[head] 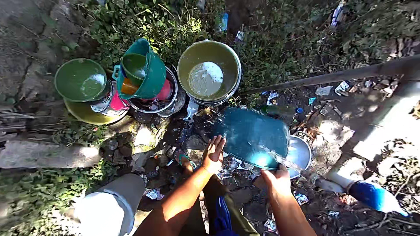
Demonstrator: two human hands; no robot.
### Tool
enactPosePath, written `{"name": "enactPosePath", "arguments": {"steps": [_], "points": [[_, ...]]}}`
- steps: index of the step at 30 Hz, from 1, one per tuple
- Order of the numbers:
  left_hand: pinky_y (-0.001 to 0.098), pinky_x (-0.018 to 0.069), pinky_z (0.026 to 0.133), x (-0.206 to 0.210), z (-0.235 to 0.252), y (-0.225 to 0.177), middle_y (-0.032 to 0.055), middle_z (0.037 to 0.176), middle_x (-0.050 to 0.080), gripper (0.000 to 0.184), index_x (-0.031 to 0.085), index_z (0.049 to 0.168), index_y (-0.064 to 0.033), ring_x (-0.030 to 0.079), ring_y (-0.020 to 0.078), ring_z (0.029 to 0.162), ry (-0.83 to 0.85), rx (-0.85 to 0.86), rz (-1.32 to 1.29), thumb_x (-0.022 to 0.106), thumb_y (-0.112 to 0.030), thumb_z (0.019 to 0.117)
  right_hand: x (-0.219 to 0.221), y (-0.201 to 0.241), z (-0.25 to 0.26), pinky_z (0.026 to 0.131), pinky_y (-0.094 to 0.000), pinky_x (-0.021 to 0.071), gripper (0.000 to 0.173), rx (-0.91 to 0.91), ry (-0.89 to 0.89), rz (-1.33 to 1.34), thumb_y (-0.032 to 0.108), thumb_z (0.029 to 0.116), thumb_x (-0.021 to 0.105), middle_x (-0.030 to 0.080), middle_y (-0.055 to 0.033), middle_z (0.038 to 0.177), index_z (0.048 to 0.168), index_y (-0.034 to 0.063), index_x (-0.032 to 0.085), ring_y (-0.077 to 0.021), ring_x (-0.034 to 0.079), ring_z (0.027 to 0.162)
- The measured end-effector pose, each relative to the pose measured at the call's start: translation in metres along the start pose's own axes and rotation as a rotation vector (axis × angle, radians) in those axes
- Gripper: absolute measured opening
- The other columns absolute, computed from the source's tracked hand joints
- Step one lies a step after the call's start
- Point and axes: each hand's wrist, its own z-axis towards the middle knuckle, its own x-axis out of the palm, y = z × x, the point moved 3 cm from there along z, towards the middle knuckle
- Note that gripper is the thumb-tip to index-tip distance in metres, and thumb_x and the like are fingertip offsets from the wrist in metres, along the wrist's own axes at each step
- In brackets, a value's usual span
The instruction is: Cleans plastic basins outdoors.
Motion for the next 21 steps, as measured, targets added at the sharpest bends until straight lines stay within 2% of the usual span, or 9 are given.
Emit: {"name": "enactPosePath", "arguments": {"steps": [2,4,6,8,10,13,16,18,21], "points": [[0.0447,0.0208,0.127,-0.002,0.018,0.007,0.0207,0.162,0.036,0.07,0.04,0.156,-0.0023,0.031,0.0322,0.153,0.161,-0.09,-0.016,0.057,0.004,0.0882,-0.031,0.005,0.01,0.089,-0.0392,0.0565,0.037,0.018,-0.086,0.17,0.041,0.1107,0.031,0.059,-0.0044,0.119,0.136,0.0155,0.043,-0.015,0.062,0.108],[0.0462,0.0235,0.126,0.001,0.034,0.005,0.0209,0.164,0.033,0.084,0.035,0.159,-0.0068,0.031,0.0339,0.152,0.269,-0.081,-0.006,0.064,0.01,0.0815,-0.071,0.01,0.021,0.088,-0.0424,0.0582,0.037,0.03,-0.077,0.181,0.041,0.1089,0.032,0.063,-0.0036,0.116,0.132,0.0166,0.047,-0.0163,0.065,0.106],[0.0522,0.0305,0.121,0.012,0.043,-0.006,0.0247,0.16,0.037,0.088,0.04,0.157,-0.0071,0.037,0.0396,0.148,0.298,0.105,0.024,0.07,0.011,0.0761,-0.11,0.014,0.027,0.089,-0.0411,0.0578,0.041,0.02,-0.092,0.145,0.048,0.1089,0.031,0.064,-0.0001,0.116,0.132,0.0193,0.049,-0.0137,0.065,0.107],[0.051,0.0244,0.125,0.022,0.047,-0.028,0.0224,0.165,0.028,0.096,0.04,0.157,-0.0064,0.029,0.0384,0.153,0.366,0.361,0.039,0.079,0.009,0.0701,-0.143,0.022,0.035,0.087,-0.0393,0.0584,0.038,-0.007,-0.13,0.132,0.048,0.1083,0.033,0.066,0.0018,0.11,0.127,0.0203,0.052,-0.0116,0.066,0.102],[0.0522,0.0246,0.125,0.031,0.053,-0.051,0.0226,0.163,0.032,0.092,0.051,0.15,-0.0071,0.03,0.0392,0.152,0.345,0.599,0.014,0.082,0.009,0.0644,-0.163,0.031,0.041,0.084,-0.0391,0.0593,0.035,-0.036,-0.16,0.116,0.043,0.1083,0.036,0.067,0.0001,0.109,0.125,0.0179,0.055,-0.0124,0.068,0.1],[0.0664,0.021,0.121,0.034,0.058,-0.072,0.0213,0.159,0.042,0.085,0.059,0.144,-0.0122,0.034,0.0436,0.149,0.285,0.745,-0.047,0.081,0.01,0.064,-0.158,0.04,0.044,0.082,-0.0377,0.0599,0.038,0.004,-0.126,0.124,0.044,0.1087,0.032,0.066,0.0004,0.111,0.128,0.018,0.052,-0.0124,0.067,0.101],[0.067,0.0208,0.121,0.028,0.065,-0.068,0.0238,0.16,0.038,0.085,0.057,0.147,-0.0164,0.032,0.0459,0.149,0.269,0.628,-0.057,0.081,0.003,0.0683,-0.119,0.051,0.056,0.081,-0.0451,0.0614,0.045,0.02,0.069,0.322,0.05,0.1056,0.034,0.069,-0.0075,0.109,0.125,0.0147,0.054,-0.0206,0.07,0.099],[0.0641,0.0201,0.123,0.019,0.064,-0.056,0.0234,0.161,0.037,0.073,0.056,0.148,-0.0178,0.031,0.0439,0.15,0.269,0.478,-0.045,0.076,-0.003,0.0791,-0.078,0.054,0.05,0.075,-0.0394,0.0609,0.039,-0.048,0.115,0.356,0.045,0.1077,0.029,0.067,-0.0047,0.096,0.113,0.0148,0.053,-0.0166,0.069,0.089],[0.0612,0.0209,0.123,0.013,0.049,-0.023,0.0204,0.159,0.041,0.064,0.059,0.145,-0.014,0.033,0.0393,0.151,0.19,0.203,-0.087,0.071,-0.005,0.0826,-0.021,0.036,0.046,0.071,-0.0324,0.0583,0.044,-0.041,0.15,0.253,0.046,0.1107,0.023,0.065,0.0021,0.079,0.1,0.0172,0.054,-0.0115,0.067,0.075]]}}
